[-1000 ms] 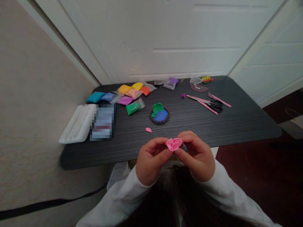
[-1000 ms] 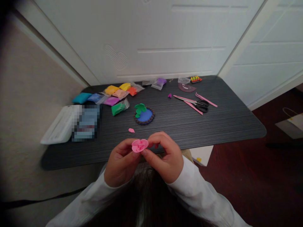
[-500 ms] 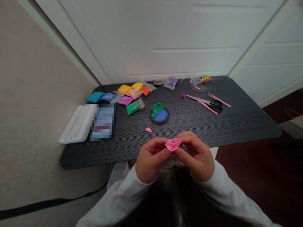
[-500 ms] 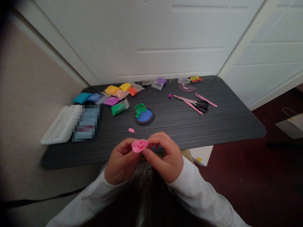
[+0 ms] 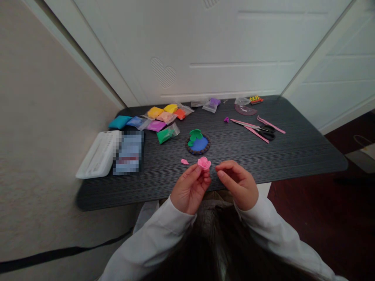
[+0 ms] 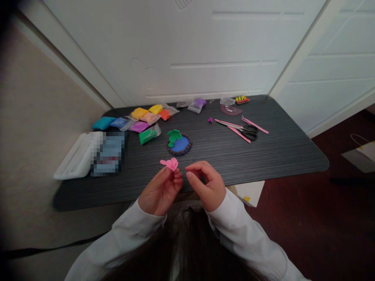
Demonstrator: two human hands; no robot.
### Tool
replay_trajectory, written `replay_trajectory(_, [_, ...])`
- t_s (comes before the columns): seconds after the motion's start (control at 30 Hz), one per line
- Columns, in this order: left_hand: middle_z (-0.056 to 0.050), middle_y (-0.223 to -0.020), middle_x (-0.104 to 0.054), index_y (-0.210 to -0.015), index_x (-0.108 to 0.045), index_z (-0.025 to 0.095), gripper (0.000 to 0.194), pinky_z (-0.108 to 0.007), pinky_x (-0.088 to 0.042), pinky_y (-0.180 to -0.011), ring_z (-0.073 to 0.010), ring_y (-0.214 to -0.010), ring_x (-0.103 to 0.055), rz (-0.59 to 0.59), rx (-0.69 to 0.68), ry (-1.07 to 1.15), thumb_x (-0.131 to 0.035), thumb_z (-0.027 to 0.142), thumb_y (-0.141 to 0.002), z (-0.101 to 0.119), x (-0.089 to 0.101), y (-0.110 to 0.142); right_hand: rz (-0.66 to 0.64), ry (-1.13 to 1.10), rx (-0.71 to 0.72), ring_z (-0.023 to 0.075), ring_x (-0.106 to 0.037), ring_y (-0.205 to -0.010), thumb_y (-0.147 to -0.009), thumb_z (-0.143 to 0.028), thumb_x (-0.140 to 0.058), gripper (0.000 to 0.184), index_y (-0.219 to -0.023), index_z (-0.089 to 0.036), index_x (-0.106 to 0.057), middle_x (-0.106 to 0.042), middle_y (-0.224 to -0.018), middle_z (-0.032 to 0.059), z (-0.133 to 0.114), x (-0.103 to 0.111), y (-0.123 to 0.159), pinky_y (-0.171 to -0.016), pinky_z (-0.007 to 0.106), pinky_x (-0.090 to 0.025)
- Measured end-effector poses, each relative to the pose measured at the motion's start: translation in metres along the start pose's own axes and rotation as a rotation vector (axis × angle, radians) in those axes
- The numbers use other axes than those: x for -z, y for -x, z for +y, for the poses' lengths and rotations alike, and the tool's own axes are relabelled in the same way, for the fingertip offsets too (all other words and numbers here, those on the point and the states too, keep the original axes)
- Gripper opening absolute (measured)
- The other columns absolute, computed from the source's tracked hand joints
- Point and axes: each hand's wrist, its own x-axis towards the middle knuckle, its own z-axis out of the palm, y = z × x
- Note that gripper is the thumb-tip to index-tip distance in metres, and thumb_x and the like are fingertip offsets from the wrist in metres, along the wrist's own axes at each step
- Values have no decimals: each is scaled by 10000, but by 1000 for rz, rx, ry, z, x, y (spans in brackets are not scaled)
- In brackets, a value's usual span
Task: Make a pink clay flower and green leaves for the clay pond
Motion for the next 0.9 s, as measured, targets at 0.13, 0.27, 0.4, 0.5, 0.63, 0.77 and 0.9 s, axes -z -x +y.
replay_trajectory(0.13, [-27, -756, -592, -830, -592, 142, 122, -154, -446, -570, -65, -657, -539, 2, -3, 52, -526, 116, -731, -1, 2, -4, 27, 0, -51, 123, -495, -716, -739, -236, -516, 107, -820, -203, -577, -544, -786, 13, 9, 1, -4, -638, 261, -396])
replay_trajectory(0.27, [2, -784, -587, -789, -580, 198, 147, -153, -426, -548, -56, -647, -532, -9, -27, 84, -520, 80, -725, -1, 4, -7, 46, -1, -71, 125, -493, -709, -737, -261, -518, 116, -812, -194, -575, -543, -777, 19, 16, 1, -5, -641, 271, -400])
replay_trajectory(0.4, [-12, -736, -581, -764, -585, 174, 111, -167, -427, -562, -68, -662, -532, -13, -18, 98, -508, 100, -738, -1, 6, -9, 52, -21, -81, 125, -497, -716, -736, -269, -519, 122, -817, -195, -574, -540, -792, 23, 18, 1, -5, -657, 281, -408])
replay_trajectory(0.5, [-16, -753, -583, -762, -587, 168, 100, -171, -427, -570, -69, -669, -528, -5, -7, 124, -522, 100, -727, -1, 7, -9, 47, -21, -84, 126, -503, -707, -739, -281, -514, 132, -823, -198, -574, -537, -798, 24, 18, 2, -5, -652, 285, -418])
replay_trajectory(0.63, [-14, -734, -571, -760, -581, 154, 93, -169, -416, -542, -64, -628, -503, -26, 10, 135, -556, 90, -696, -1, 8, -10, 46, -7, -66, 130, -510, -716, -740, -283, -511, 134, -820, -197, -575, -540, -799, 26, 19, 3, -4, -656, 287, -423])
replay_trajectory(0.77, [6, -661, -532, -743, -568, 156, 96, -161, -397, -508, -60, -590, -469, -80, 22, 170, -602, 113, -663, -2, 10, -10, 52, -16, -53, 130, -513, -731, -741, -273, -513, 123, -821, -203, -576, -535, -807, 21, 21, 3, -4, -666, 284, -424])
replay_trajectory(0.9, [9, -659, -520, -733, -555, 152, 93, -162, -393, -519, -66, -615, -474, -109, 27, 179, -613, 140, -661, -3, 12, -10, 40, 0, -54, 131, -515, -733, -746, -271, -506, 125, -823, -201, -576, -537, -803, 23, 21, 3, -4, -668, 285, -418])
